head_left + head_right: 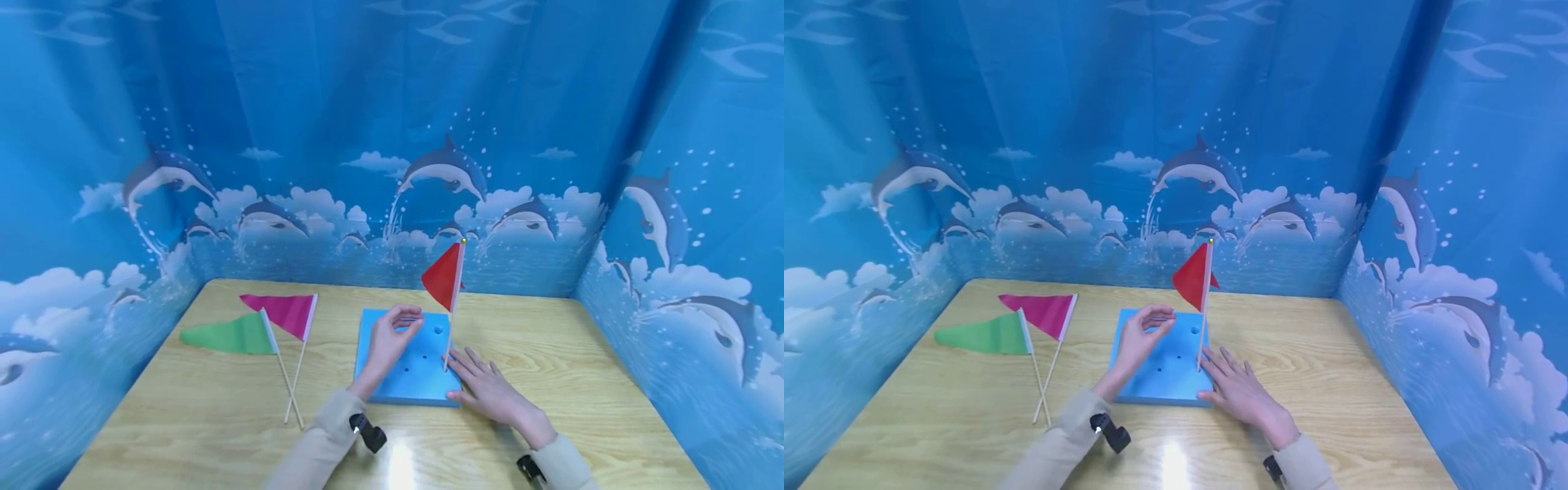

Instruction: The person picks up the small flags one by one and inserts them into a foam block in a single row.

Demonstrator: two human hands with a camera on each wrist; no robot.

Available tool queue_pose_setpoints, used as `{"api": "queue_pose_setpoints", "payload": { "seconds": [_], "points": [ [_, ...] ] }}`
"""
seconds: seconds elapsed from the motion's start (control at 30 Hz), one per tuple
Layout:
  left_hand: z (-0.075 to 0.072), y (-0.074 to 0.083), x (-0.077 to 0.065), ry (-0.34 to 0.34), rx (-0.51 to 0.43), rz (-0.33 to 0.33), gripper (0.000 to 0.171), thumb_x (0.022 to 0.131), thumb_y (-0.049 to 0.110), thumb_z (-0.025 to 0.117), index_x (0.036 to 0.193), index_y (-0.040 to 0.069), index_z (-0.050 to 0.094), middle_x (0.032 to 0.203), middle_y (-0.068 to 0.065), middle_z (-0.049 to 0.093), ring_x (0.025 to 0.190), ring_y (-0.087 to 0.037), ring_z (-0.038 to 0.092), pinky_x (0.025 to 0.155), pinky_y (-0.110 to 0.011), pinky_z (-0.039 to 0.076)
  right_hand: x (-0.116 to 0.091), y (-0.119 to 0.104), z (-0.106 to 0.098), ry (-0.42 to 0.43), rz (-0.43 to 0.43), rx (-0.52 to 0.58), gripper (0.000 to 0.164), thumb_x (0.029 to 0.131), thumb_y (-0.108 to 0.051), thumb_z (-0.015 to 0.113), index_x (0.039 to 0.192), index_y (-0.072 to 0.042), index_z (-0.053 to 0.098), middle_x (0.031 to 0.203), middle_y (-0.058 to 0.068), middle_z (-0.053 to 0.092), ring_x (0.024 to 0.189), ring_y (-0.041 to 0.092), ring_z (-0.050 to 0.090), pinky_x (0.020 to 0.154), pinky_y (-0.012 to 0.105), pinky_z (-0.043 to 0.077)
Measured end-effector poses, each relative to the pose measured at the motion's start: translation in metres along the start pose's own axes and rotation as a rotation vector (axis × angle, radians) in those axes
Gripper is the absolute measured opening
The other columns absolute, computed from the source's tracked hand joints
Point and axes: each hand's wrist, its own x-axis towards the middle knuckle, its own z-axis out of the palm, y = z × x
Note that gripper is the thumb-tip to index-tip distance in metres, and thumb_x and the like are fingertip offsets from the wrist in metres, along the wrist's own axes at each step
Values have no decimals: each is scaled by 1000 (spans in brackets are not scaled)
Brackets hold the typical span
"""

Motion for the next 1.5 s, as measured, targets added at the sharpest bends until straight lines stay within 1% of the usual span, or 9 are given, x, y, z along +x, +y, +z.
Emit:
{"api": "queue_pose_setpoints", "payload": {
  "seconds": [0.23,0.33,0.6,0.73,0.83,1.0,1.13,1.3,1.5],
  "points": [
    [-55,0,3,134,-65,-72,24,93,8,73,116,0,70,112,-17,74,100,-31,72,79,-28,61,2,9,5,-12,6,2,74,100,-55,54,160,-18,31,167,8,25,153,41,16,111,80,17],
    [-80,-1,3,181,-91,-89,27,94,7,72,118,-4,68,113,-21,72,100,-32,71,79,-26,61,2,10,5,-26,21,1,74,100,-54,54,160,-18,31,167,8,24,153,42,15,112,79,16],
    [-133,-8,-5,275,-79,-179,30,97,3,67,123,-9,63,119,-28,67,87,-6,69,78,-23,61,-3,4,1,-1,-13,16,70,101,-51,55,159,-16,34,165,13,29,148,50,21,106,84,18],
    [-152,-16,-12,303,1,-241,30,98,5,66,124,-9,62,119,-29,67,87,-9,70,77,-23,61,-3,1,-2,-3,-11,22,70,101,-48,56,158,-14,35,164,15,29,148,50,21,105,84,18],
    [-163,-23,-18,284,172,-293,28,98,9,66,122,-5,65,116,-25,69,91,-21,72,76,-25,61,-3,0,-4,-13,-4,25,70,101,-48,56,158,-12,35,164,16,29,148,51,20,106,84,17],
    [-178,-33,-28,197,421,-344,26,95,11,68,117,-4,68,111,-23,72,97,-35,71,80,-34,61,-2,-2,-4,-16,8,17,70,101,-48,57,158,-12,36,164,16,29,148,51,21,107,83,17],
    [-183,-36,-33,145,473,-393,26,94,9,69,115,-6,68,109,-24,71,98,-36,70,83,-41,60,-1,-3,-5,-38,26,13,71,102,-49,56,158,-12,34,165,15,27,150,49,18,109,81,16],
    [-187,-36,-34,88,573,-415,24,91,7,70,111,-7,68,100,-21,73,91,-34,70,82,-44,58,0,1,-2,-50,46,8,74,101,-52,56,159,-15,32,167,10,24,153,43,15,112,79,15],
    [-189,-34,-36,36,638,-432,22,86,7,74,103,-6,69,87,-14,74,77,-24,69,68,-33,57,0,-2,-3,-26,3,15,71,101,-47,57,158,-12,35,165,15,28,150,48,19,109,82,16]
  ]
}}
